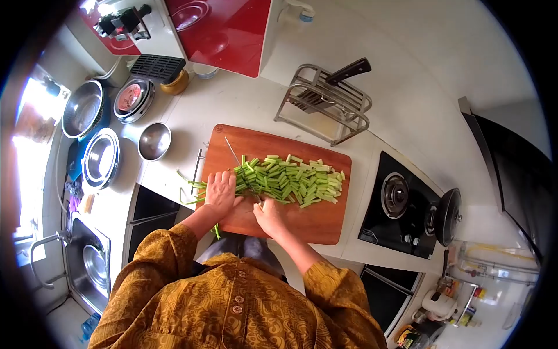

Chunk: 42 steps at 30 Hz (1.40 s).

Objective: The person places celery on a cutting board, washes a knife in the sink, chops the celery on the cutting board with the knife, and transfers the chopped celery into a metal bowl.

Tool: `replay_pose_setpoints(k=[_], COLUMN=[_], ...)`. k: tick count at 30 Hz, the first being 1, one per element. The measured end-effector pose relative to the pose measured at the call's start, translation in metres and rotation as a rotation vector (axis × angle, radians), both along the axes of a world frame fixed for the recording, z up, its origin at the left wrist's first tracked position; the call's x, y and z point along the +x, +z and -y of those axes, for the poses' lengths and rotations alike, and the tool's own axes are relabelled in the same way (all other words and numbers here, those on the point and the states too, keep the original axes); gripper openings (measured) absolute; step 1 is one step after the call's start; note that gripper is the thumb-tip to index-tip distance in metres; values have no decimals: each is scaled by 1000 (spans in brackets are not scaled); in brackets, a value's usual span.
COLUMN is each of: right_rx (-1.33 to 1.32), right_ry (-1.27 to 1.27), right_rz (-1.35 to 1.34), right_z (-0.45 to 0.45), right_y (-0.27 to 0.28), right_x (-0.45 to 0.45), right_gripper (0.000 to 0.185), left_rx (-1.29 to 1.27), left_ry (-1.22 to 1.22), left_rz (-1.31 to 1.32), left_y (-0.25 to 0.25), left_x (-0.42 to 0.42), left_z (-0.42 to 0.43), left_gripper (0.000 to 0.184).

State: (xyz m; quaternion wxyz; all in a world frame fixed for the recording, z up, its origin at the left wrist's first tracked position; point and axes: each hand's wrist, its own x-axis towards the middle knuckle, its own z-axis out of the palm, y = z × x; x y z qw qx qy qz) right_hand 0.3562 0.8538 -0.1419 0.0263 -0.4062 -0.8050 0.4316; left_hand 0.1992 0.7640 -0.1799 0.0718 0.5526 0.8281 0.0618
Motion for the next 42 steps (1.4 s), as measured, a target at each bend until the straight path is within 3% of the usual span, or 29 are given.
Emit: replay_pose_setpoints(k=[1,6,8,9,10,11,13,17,22,24,28,29,31,33,35,38,40,41,42], right_rx=[-37,-158,-127,-183,-240,-240,-45,-53,-13,-166,73,69,83,-14,-146,-58,-37,-59,-83], right_ry=[4,176,185,202,216,223,278,185,47,16,91,89,28,91,233,253,287,295,302], right_rz=[1,175,188,268,350,359,349,340,258,205,94,98,-32,39,247,173,222,280,341], right_z=[2,3,4,3,3,3,3,7,18,11,5,6,9,9,5,11,10,8,6], right_y=[18,44,19,16,15,15,12,-30,-33,-41,-28,-18,11,28,30,19,18,15,12], right_x=[0,12,21,21,21,18,6,-23,-17,-13,-6,-5,-6,-3,-1,7,4,1,-2], right_gripper=[25,25,27,28,29,29,31,31,30,31,28,28,26,25,24,31,32,31,31], left_rx=[-68,-139,-77,-43,-43,-20,30,8,30,68,48,11,-17,-23,-29,-15,-7,41,37], left_ry=[21,92,79,94,101,113,136,136,158,100,80,89,87,84,109,151,132,137,145], left_rz=[45,4,19,61,67,29,-21,-37,51,33,58,62,50,36,49,78,50,90,96], left_y=[10,25,5,-1,-12,-24,-31,-34,-28,-27,-18,-17,5,13,16,10,-5,-13,-21], left_x=[0,-4,-5,-4,-3,0,4,10,7,4,0,1,1,-1,-5,-6,-3,0,3], left_z=[3,22,27,27,26,26,26,26,24,22,10,9,12,17,25,35,39,39,38], left_gripper=[89,87,75,47,47,34,13,14,15,15,32,51,56,66,66,62,54,31,31])
